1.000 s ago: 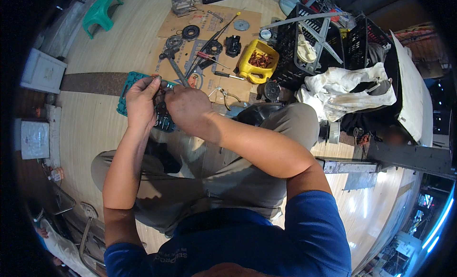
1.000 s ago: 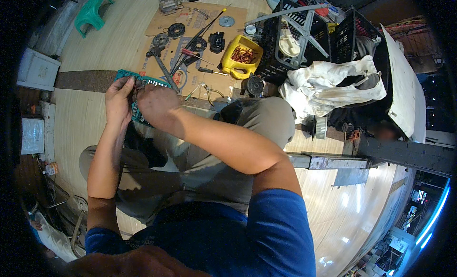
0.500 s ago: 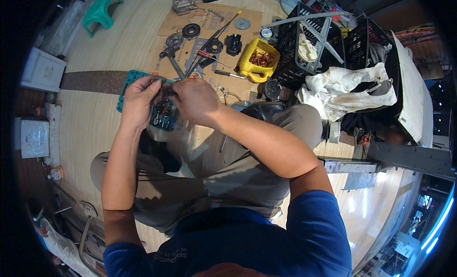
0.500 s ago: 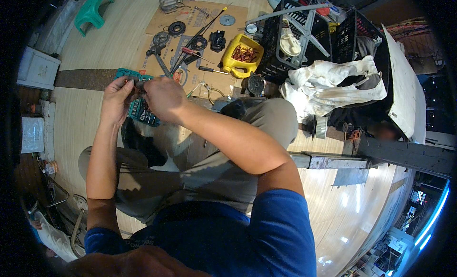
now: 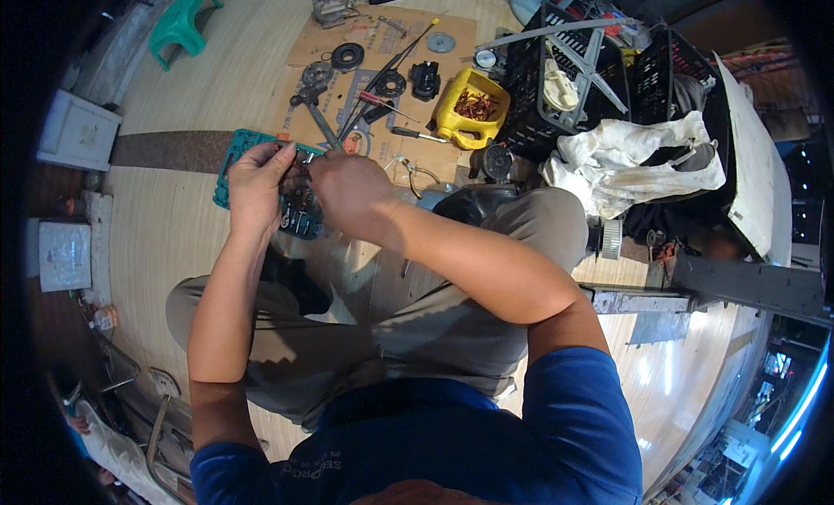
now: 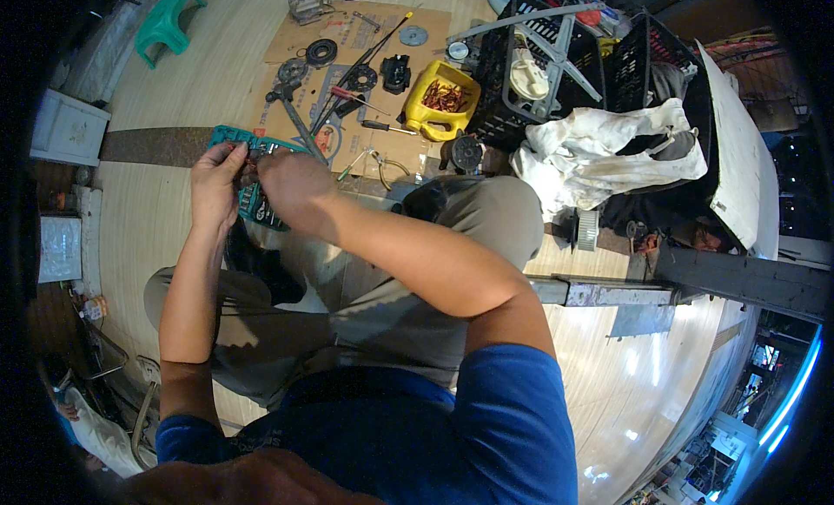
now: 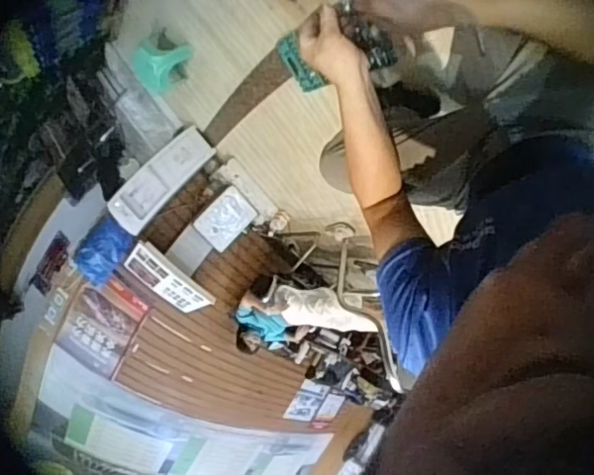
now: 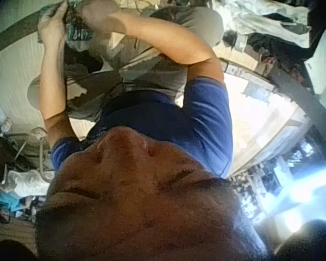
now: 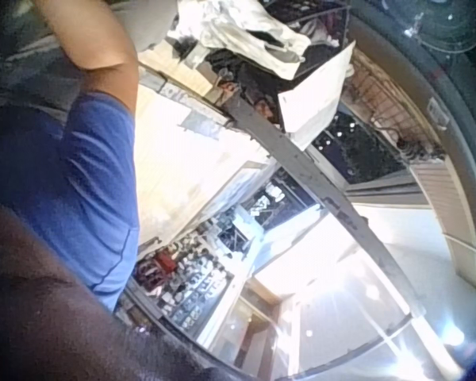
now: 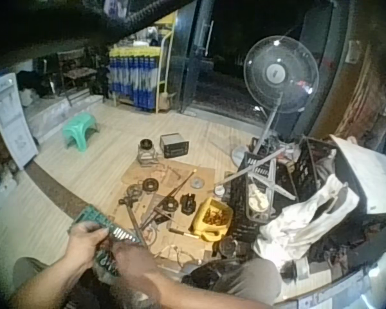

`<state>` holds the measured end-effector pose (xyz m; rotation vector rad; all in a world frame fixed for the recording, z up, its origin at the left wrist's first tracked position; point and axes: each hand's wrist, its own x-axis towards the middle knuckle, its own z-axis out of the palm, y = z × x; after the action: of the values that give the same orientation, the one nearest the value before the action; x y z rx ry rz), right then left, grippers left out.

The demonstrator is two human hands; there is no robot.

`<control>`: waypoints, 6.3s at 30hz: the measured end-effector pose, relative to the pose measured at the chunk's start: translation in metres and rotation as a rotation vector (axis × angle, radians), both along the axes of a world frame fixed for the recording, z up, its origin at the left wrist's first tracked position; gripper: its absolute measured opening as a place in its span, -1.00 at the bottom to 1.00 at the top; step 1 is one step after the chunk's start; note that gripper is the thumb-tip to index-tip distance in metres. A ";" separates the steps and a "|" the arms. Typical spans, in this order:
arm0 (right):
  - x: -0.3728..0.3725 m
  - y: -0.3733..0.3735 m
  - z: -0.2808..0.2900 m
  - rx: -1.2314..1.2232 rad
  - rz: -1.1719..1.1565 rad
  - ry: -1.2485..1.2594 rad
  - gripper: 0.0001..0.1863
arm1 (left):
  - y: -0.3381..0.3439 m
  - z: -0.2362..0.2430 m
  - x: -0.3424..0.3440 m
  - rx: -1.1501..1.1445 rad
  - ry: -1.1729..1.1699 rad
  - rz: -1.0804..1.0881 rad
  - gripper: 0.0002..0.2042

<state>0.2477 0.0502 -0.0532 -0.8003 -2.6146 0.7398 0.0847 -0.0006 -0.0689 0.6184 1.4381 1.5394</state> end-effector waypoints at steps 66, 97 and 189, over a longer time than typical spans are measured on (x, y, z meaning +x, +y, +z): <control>0.003 0.028 0.000 -0.221 0.098 0.269 -0.79 | -0.001 0.016 -0.001 0.116 0.034 -0.031 -0.89; 0.010 0.025 0.002 -0.948 0.185 0.191 -0.76 | -0.002 0.017 -0.009 0.225 -0.345 -0.298 -0.79; 0.022 0.046 -0.026 -1.263 -0.263 0.601 -0.76 | -0.018 0.057 -0.091 0.384 -0.248 0.150 -0.67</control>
<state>0.2698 0.0964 -0.0788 -0.9303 -1.2749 2.1440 -0.0068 -0.0185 -0.0116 0.5263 1.0287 1.9592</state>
